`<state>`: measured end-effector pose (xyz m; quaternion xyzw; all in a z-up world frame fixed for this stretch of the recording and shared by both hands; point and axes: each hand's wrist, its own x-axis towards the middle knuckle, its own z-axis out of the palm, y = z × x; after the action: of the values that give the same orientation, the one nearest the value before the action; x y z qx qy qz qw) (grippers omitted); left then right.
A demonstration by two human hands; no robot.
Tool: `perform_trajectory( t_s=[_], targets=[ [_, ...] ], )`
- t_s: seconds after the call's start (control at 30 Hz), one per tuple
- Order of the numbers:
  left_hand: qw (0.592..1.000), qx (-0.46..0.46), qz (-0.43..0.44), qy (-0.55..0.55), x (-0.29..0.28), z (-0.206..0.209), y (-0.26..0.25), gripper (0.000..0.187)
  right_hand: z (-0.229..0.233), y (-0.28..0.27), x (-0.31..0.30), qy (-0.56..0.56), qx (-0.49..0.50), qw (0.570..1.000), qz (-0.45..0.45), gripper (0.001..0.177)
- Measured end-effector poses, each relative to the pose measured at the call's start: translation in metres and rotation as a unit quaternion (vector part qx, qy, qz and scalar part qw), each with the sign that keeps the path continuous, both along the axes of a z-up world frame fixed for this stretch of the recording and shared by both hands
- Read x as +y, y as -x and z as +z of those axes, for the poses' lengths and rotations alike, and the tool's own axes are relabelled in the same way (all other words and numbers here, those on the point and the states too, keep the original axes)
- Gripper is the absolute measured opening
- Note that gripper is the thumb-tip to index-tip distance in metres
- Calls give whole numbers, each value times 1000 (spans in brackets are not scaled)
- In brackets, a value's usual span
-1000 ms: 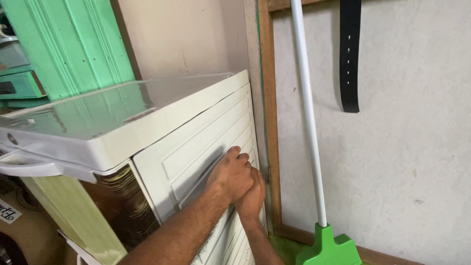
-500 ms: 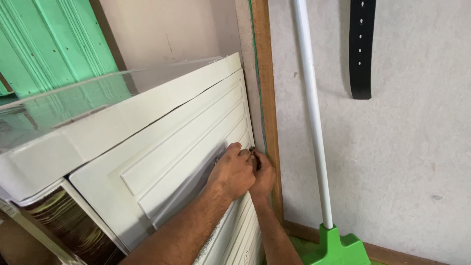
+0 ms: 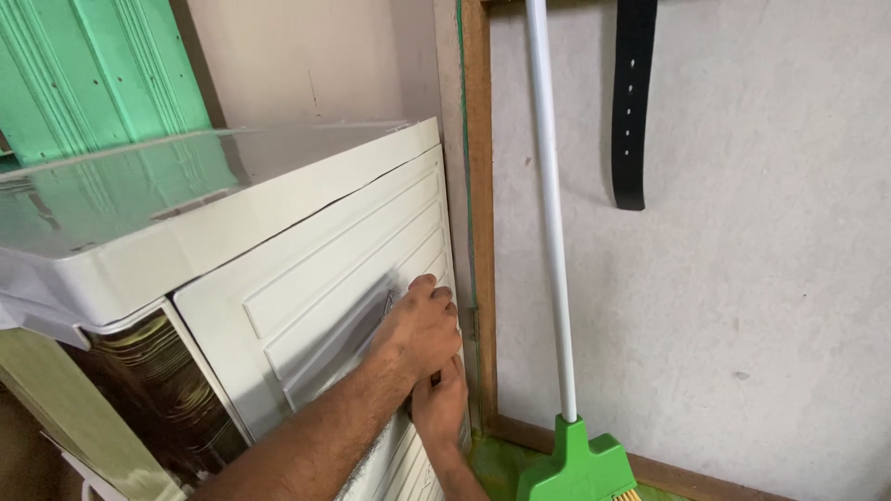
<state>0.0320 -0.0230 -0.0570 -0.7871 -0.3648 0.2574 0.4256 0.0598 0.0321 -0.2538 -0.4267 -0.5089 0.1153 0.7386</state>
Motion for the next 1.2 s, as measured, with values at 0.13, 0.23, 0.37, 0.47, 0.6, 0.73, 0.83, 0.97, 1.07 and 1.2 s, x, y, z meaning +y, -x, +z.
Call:
perform_trajectory(
  t_s=[0.13,0.23,0.37,0.47,0.6,0.73,0.83,0.97,1.07,1.2],
  targets=[
    [1000,-16,-4,-5,-13,6,4,16,12,10,-38,124,-13,992,22,12],
    [1000,-21,-8,3,-23,6,12,20,20,17,-65,98,-34,994,34,15],
    [1000,-24,5,10,-44,7,28,15,20,28,-95,90,-56,993,52,20],
    [1000,-24,15,13,-61,7,40,17,18,37,-115,99,-81,991,47,22],
    [999,-15,33,39,-89,22,52,46,8,49,-133,59,-88,994,36,15],
    [997,10,54,54,-108,31,59,30,1,57,-160,127,-72,987,65,19],
    [999,-13,35,40,-114,25,64,20,-43,65,-161,108,-115,983,96,18],
    [998,-39,16,39,-128,16,70,17,-120,88,-145,-34,-96,992,75,17],
    [998,-29,7,51,-128,-9,79,18,-128,90,-148,-43,-76,994,68,15],
    [998,-18,-11,55,-109,-39,80,18,-131,79,-138,-26,-86,990,108,15]
  ],
)
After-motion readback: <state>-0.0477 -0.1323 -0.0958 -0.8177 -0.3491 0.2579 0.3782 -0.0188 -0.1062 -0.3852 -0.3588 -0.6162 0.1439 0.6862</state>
